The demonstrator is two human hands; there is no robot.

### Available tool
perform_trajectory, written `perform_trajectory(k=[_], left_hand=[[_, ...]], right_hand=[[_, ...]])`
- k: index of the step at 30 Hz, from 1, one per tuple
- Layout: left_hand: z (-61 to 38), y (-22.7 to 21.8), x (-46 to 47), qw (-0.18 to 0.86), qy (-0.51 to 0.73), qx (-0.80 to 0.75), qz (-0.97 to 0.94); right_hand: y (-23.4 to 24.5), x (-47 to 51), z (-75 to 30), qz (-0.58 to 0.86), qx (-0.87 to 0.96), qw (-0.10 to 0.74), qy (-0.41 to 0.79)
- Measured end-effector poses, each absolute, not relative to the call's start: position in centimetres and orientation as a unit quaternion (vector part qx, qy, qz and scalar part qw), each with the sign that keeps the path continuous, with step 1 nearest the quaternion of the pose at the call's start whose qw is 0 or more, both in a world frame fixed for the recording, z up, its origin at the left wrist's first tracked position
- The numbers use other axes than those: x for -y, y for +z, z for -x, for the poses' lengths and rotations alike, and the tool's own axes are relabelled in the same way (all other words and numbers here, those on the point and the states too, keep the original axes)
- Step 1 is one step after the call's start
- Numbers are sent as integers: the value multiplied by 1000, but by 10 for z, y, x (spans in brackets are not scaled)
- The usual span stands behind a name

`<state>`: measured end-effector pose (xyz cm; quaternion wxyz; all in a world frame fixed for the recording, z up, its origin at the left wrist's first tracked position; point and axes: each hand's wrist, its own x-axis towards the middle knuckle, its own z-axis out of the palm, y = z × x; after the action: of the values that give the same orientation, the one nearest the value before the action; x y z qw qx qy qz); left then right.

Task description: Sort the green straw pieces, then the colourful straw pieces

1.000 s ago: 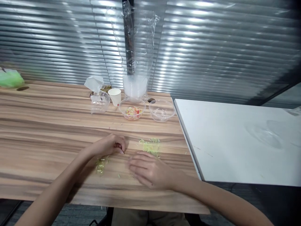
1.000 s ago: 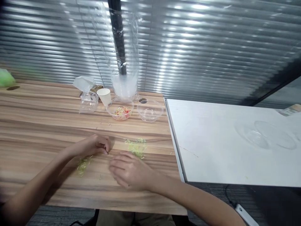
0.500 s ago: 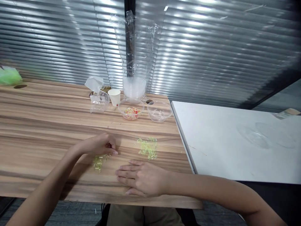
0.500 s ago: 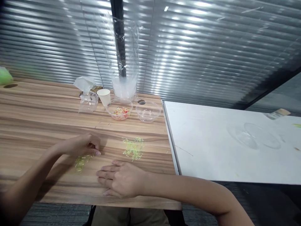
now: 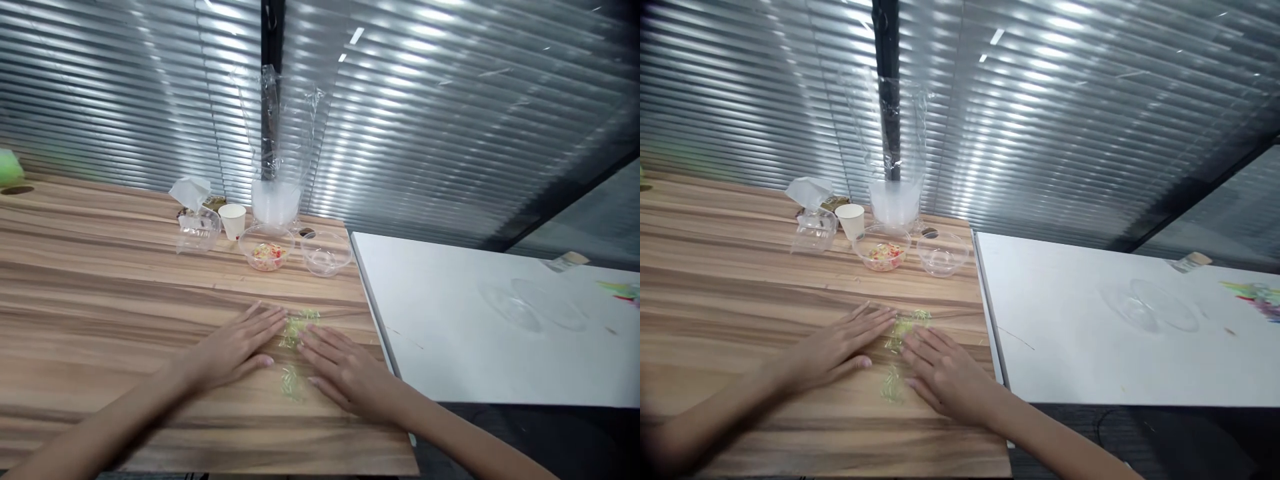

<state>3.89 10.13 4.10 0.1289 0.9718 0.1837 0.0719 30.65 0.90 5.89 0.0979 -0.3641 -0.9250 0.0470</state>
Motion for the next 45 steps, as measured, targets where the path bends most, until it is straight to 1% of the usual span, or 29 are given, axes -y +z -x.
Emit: perform_trajectory(k=[3, 6, 9, 16, 21, 24, 27, 32, 34, 37, 39, 42, 43, 45], left_hand=[[-43, 36, -97, 125, 52, -150, -979], [-45, 28, -93, 117, 42, -140, -982], [-45, 22, -90, 98, 53, -155, -982], [-42, 13, -85, 38, 97, -185, -977], [-43, 19, -83, 28, 96, -179, -979], [-45, 25, -82, 22, 84, -169, -982], [-47, 26, -82, 3, 80, -170, -982], [-53, 21, -88, -62, 84, -179, -978], [-54, 21, -87, -89, 95, -191, -973], [-52, 22, -78, -119, 116, -231, -959], [-46, 21, -69, -124, 123, -250, -952], [-39, 18, -58, -108, 128, -263, -950], [-37, 17, -56, -98, 129, -267, -950], [-36, 15, -54, -77, 128, -277, -949]], right_hand=[[49, -9, -309, 409, 905, 88, 72], [40, -12, -309, 403, 907, 73, 100], [32, -19, -309, 387, 914, 67, 102], [24, -45, -318, 367, 924, 68, 81], [20, -66, -324, 369, 925, 85, 8], [20, -74, -325, 324, 941, 94, -13], [19, -80, -325, 274, 958, 85, 19], [21, -89, -328, 279, 954, 58, 93], [23, -91, -329, 288, 951, 57, 95], [26, -90, -333, 280, 955, 76, 55], [26, -90, -336, 235, 967, 102, 8], [26, -94, -340, 82, 984, 141, -64], [27, -95, -340, 31, 986, 141, -81], [30, -99, -335, -31, 988, 115, -97]])
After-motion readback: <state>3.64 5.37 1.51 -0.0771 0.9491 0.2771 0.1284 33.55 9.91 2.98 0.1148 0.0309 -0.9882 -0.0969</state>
